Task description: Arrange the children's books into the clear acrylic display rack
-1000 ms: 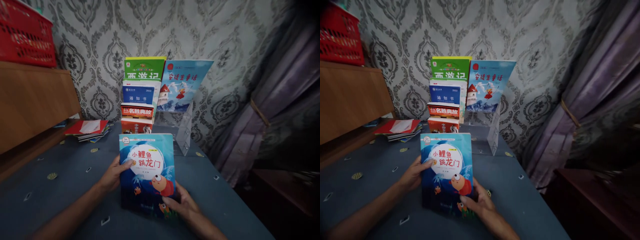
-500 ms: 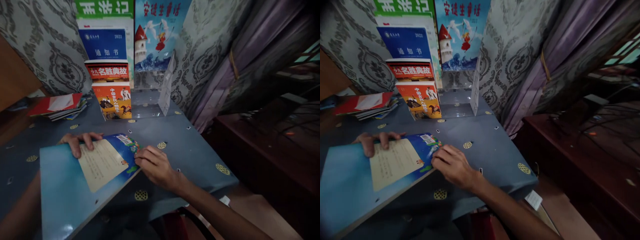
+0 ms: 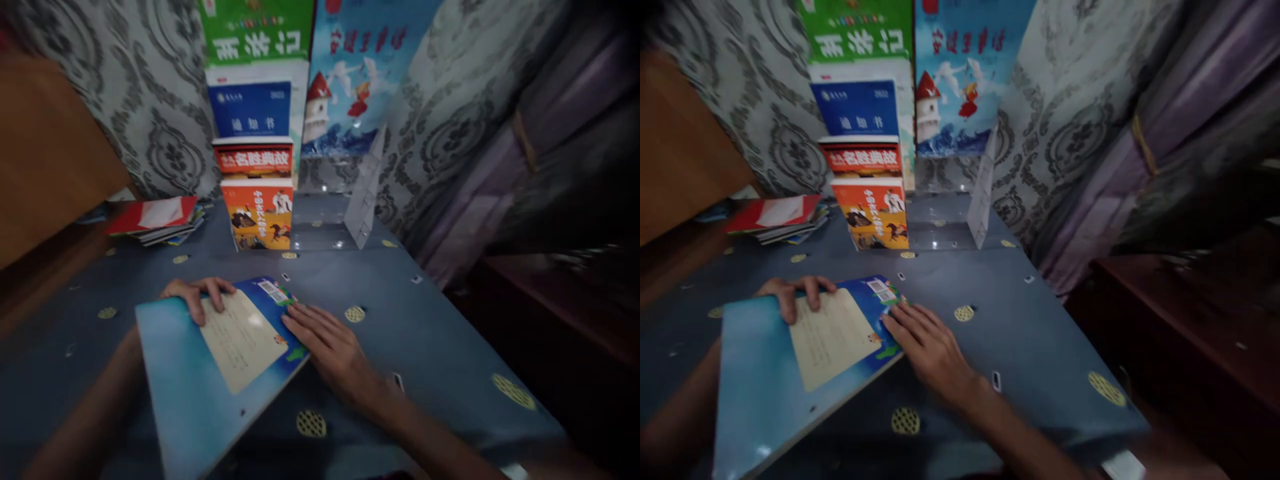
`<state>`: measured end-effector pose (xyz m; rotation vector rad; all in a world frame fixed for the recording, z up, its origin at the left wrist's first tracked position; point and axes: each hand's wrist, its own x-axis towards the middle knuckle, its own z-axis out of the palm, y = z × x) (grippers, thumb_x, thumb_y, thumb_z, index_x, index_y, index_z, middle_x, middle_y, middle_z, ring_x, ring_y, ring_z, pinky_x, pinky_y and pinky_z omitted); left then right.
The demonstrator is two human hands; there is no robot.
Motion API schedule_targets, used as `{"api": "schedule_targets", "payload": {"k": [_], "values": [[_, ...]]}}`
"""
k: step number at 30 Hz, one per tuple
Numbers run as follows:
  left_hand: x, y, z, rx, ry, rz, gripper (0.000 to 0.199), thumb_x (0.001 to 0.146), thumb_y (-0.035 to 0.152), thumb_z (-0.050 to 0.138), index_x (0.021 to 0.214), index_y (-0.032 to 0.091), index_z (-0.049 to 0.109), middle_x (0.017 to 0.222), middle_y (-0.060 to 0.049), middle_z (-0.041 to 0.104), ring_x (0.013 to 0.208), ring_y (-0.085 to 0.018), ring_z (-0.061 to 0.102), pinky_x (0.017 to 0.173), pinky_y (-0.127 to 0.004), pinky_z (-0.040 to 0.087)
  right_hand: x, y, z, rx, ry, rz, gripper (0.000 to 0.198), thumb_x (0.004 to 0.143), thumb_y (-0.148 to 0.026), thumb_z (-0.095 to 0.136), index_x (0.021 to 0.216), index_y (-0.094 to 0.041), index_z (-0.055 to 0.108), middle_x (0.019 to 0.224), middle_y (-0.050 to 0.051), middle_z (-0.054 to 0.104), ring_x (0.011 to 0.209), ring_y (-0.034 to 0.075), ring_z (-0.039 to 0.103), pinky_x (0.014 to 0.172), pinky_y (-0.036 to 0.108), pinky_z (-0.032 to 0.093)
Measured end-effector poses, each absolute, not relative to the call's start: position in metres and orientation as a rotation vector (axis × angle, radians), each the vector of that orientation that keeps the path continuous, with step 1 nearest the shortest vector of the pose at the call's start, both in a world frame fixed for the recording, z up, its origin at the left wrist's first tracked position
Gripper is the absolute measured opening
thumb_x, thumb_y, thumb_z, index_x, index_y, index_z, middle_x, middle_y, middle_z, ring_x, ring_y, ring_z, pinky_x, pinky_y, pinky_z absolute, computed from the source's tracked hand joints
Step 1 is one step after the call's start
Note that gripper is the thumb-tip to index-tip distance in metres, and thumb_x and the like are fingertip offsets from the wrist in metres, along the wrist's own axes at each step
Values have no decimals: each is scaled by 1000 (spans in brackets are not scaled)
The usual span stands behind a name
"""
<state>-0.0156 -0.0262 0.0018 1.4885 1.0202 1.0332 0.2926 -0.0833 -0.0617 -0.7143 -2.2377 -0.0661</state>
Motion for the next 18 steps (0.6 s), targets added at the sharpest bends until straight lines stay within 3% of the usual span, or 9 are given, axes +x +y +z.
{"api": "schedule_targets", "payload": {"k": [3, 7, 9, 12, 16, 18], "values": [[-6, -28, 11, 1565, 737, 1045, 49, 56, 73, 83, 59, 24, 77, 71, -11, 72, 88, -33, 72, 101, -53, 49, 300, -76, -66, -789, -2200, 110, 53, 100, -9, 39, 150, -24, 49, 135, 11, 68, 122, 21, 67, 100, 38, 58], [5, -32, 17, 1487, 757, 1050, 39, 70, 56, 84, 88, 22, 81, 94, -12, 77, 95, -32, 72, 95, -47, 54, 307, -69, -63, -977, -2001, 343, 37, 102, -30, 45, 129, -26, 69, 112, 8, 79, 93, 22, 78, 82, 33, 64], [2, -26, 20, 1536, 814, 992, 42, 74, 51, 81, 105, 23, 78, 105, -11, 76, 102, -31, 71, 91, -42, 55, 309, -68, -59, -1087, -1846, 437, 35, 99, -46, 51, 110, -25, 77, 92, 7, 81, 76, 24, 78, 69, 31, 65], [-23, 3, 25, 1891, 1042, 901, 37, 85, 45, 71, 114, 22, 73, 117, -10, 74, 113, -30, 67, 100, -41, 50, 314, -70, -54, -1219, -1634, 556, 44, 88, -63, 60, 86, -23, 79, 71, 5, 78, 60, 24, 73, 55, 29, 61], [-78, 66, 27, 2287, 2071, 658, 44, 96, 33, 51, 136, 16, 56, 144, -15, 58, 136, -30, 50, 113, -42, 38, 328, -70, -53, -1380, -1394, 577, 48, 80, -66, 66, 84, -21, 79, 78, 6, 79, 66, 26, 74, 56, 30, 61], [-101, 93, 24, 2234, 2253, 565, 57, 94, 33, 54, 144, 5, 45, 149, -26, 50, 140, -37, 44, 113, -49, 36, 335, -68, -54, -1413, -1305, 560, 47, 79, -64, 68, 89, -20, 79, 86, 7, 80, 75, 27, 75, 62, 33, 62]]}}
